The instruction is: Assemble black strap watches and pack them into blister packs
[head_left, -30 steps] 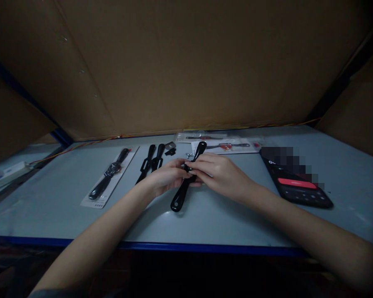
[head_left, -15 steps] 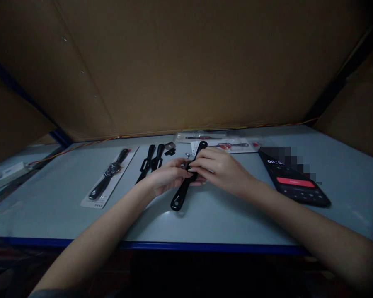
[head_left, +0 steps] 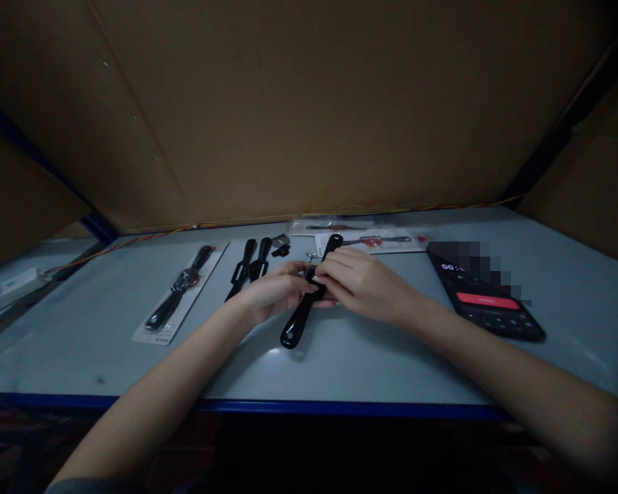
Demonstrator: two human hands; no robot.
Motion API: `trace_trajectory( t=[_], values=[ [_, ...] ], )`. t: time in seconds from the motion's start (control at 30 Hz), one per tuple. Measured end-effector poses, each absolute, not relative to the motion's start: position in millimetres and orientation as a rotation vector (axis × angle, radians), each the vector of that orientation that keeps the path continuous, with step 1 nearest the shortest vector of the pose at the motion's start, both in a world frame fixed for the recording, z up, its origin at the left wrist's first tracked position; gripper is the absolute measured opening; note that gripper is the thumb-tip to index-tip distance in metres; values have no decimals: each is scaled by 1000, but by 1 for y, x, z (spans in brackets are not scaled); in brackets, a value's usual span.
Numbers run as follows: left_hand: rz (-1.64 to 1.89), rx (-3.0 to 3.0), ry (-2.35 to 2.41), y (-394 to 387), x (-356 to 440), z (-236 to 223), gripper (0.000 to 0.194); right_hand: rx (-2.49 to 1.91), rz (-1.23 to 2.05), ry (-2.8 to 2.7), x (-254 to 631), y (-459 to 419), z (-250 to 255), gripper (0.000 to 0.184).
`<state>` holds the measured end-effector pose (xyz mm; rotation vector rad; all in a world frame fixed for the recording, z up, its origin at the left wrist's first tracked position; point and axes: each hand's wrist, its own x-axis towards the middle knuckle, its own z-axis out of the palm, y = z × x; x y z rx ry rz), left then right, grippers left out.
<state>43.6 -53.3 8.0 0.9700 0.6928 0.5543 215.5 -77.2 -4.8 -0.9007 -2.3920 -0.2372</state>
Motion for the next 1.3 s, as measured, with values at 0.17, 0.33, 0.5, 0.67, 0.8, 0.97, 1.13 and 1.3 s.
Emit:
trace_trajectory(
  t=[0.17, 0.33, 0.5, 0.67, 0.8, 0.97, 1.13, 1.3],
  values=[
    [531, 950, 654, -54, 44, 8, 32, -934, 7, -2198, 211, -76, -10, 11],
    [514, 938, 631, -52, 42, 7, 31, -947, 97, -2162, 210, -75, -13, 10],
    [519, 946, 657, -49, 42, 8, 32, -959, 121, -2159, 211, -76, -11, 10],
    [529, 945, 667, -50, 43, 11, 38, -957, 63, -2166, 211, -74, -12, 12],
    [548, 949, 672, -51, 43, 12, 41, -990, 62, -2145, 211, -74, -12, 10],
    [545, 941, 663, -51, 42, 12, 36, -946, 103, -2111, 209, -75, -13, 11],
    [536, 910, 648, -49, 42, 11, 30, -932, 130, -2108, 208, -75, -13, 12],
    [523, 887, 596, -47, 41, 9, 20, -977, 100, -2087, 209, -75, -12, 10]
  ],
)
